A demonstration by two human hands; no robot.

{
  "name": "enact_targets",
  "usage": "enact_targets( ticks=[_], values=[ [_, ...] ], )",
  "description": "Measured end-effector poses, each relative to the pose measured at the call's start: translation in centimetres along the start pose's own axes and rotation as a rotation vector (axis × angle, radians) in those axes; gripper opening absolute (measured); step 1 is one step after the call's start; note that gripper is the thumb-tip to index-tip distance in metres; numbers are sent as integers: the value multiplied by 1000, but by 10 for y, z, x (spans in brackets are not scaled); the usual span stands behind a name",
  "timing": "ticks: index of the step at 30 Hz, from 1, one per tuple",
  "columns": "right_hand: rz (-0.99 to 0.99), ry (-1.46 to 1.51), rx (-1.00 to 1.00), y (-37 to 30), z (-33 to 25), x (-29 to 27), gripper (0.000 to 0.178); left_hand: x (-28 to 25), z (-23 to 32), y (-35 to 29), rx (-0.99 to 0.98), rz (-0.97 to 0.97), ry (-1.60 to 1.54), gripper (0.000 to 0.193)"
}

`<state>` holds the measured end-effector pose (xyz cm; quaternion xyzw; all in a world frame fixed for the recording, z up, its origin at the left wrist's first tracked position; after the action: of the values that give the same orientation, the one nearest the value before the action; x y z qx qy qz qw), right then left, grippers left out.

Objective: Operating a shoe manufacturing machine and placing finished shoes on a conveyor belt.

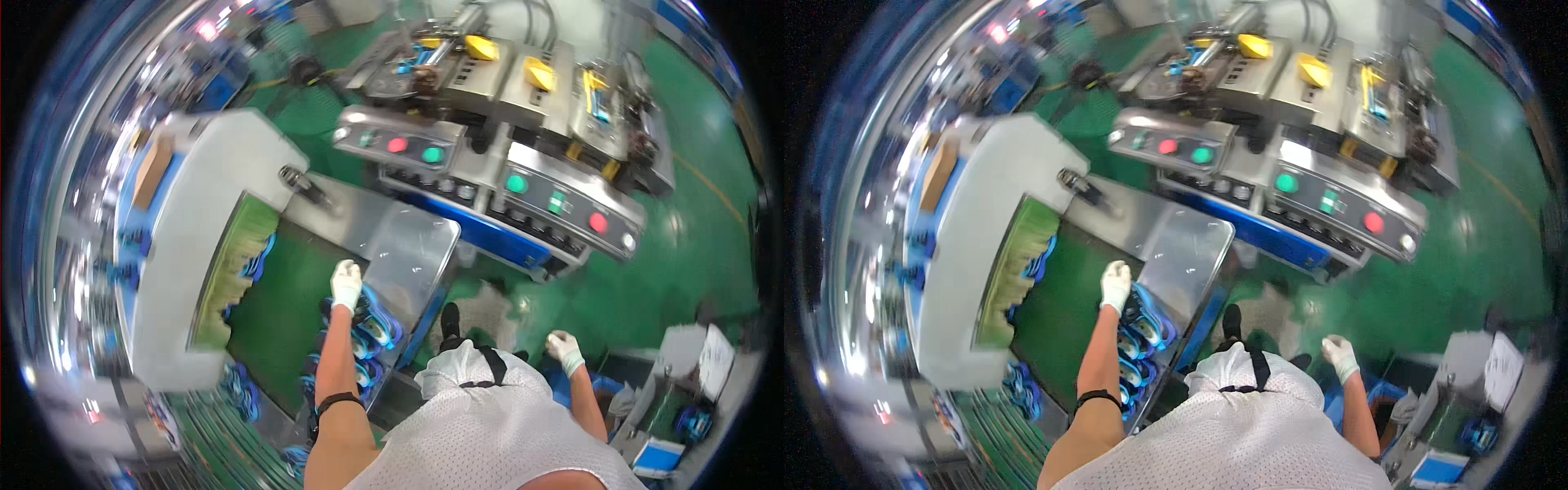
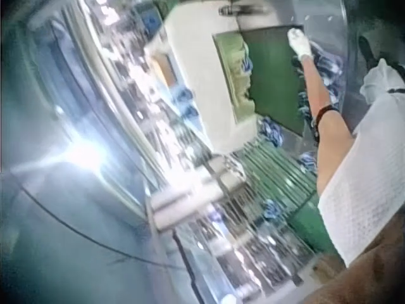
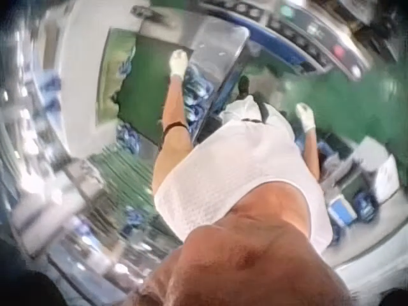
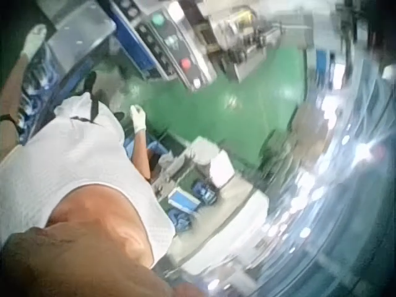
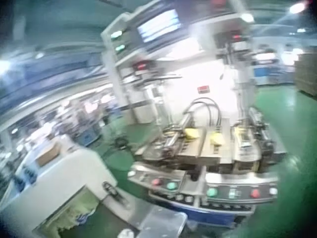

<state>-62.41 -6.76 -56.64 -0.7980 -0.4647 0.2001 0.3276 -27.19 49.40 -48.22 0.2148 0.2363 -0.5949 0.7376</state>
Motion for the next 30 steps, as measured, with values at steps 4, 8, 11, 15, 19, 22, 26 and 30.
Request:
enact_targets(
  ticks=[4,8,11,15,19,22,26,30],
  values=[
    [-107,-249,152,46,9,43,28,-146,-121,1,-311,454,93,28],
    [16,-591,272,41,-23,78,42,-144,-206,-31,-400,285,248,54],
    [196,-504,200,39,-66,112,23,-144,-238,-4,-581,108,416,67],
    [-8,-455,149,25,-116,141,21,-186,-243,112,-218,208,591,72],
    [89,-615,231,-11,-149,179,33,-273,-235,257,-34,322,743,75],
    [227,-868,194,-19,-160,188,34,-308,-257,332,-167,204,781,78],
    [221,-848,218,-8,-171,228,35,-299,-319,345,-281,-52,888,76],
    [122,-953,160,12,-189,284,42,-285,-300,331,-322,-29,995,62]
  ],
)
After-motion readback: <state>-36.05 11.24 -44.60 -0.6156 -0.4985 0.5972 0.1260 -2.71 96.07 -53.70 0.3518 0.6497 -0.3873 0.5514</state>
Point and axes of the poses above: each hand's wrist, its own y-axis towards the middle knuckle, its own x-axis out of the palm, z = x × y, the point moved 1 cm from there along y, towards the middle knuckle, and after that the axes turned 2 degrees about z, right-handed, at the moved point
